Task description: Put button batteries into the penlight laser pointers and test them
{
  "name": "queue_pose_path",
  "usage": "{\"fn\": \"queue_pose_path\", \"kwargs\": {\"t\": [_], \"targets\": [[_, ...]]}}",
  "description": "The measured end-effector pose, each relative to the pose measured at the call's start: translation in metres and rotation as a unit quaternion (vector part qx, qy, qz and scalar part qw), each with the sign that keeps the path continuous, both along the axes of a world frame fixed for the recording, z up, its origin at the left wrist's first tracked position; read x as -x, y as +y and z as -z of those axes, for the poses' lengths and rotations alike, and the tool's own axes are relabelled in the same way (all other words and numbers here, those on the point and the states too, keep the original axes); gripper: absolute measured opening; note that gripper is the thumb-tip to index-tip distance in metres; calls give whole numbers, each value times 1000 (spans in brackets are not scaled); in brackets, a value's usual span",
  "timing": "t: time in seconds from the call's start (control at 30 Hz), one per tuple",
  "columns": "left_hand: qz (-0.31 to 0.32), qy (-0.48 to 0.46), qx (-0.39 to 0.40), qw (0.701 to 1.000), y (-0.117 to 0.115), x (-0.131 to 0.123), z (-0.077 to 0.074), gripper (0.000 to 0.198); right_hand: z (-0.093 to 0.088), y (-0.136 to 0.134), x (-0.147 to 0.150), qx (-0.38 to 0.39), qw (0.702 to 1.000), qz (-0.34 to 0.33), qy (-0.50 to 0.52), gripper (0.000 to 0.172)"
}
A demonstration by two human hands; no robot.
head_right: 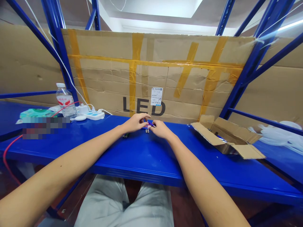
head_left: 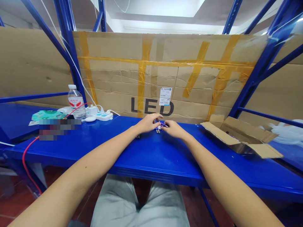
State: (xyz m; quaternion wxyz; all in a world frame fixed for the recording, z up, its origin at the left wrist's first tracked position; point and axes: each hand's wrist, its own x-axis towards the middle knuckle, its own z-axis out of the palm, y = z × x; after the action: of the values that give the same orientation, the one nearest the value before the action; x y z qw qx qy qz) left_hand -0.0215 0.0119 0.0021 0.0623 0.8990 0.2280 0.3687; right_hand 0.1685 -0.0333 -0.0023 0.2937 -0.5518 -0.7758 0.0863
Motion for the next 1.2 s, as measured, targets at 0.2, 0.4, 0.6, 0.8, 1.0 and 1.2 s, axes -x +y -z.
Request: {"fn": "queue_pose_path", "kwargs": {"t": [0.2,0.4,0.6,0.8,1.0,1.2], "targets": [[22,38,-13,999,2,-4,3,11,-7,-4,-4,39,995,-57,69,20],[-7,7,61,998,16,1,0,14,-8,2,-12,35,991,-83,98,24],[-80,27,121,989,55,1,-10,18,-4,52,-16,-1,999,-19,45,30],[-130,118,158,972,83,2,-6,12,5,92,-10,-30,992,53,-108,24],[-133,150,188,962,96,3,10,13,23,106,-12,12,989,36,-141,27],[-112,187,192,957,94,1,13,16,23,101,-15,52,988,38,-137,40]]}}
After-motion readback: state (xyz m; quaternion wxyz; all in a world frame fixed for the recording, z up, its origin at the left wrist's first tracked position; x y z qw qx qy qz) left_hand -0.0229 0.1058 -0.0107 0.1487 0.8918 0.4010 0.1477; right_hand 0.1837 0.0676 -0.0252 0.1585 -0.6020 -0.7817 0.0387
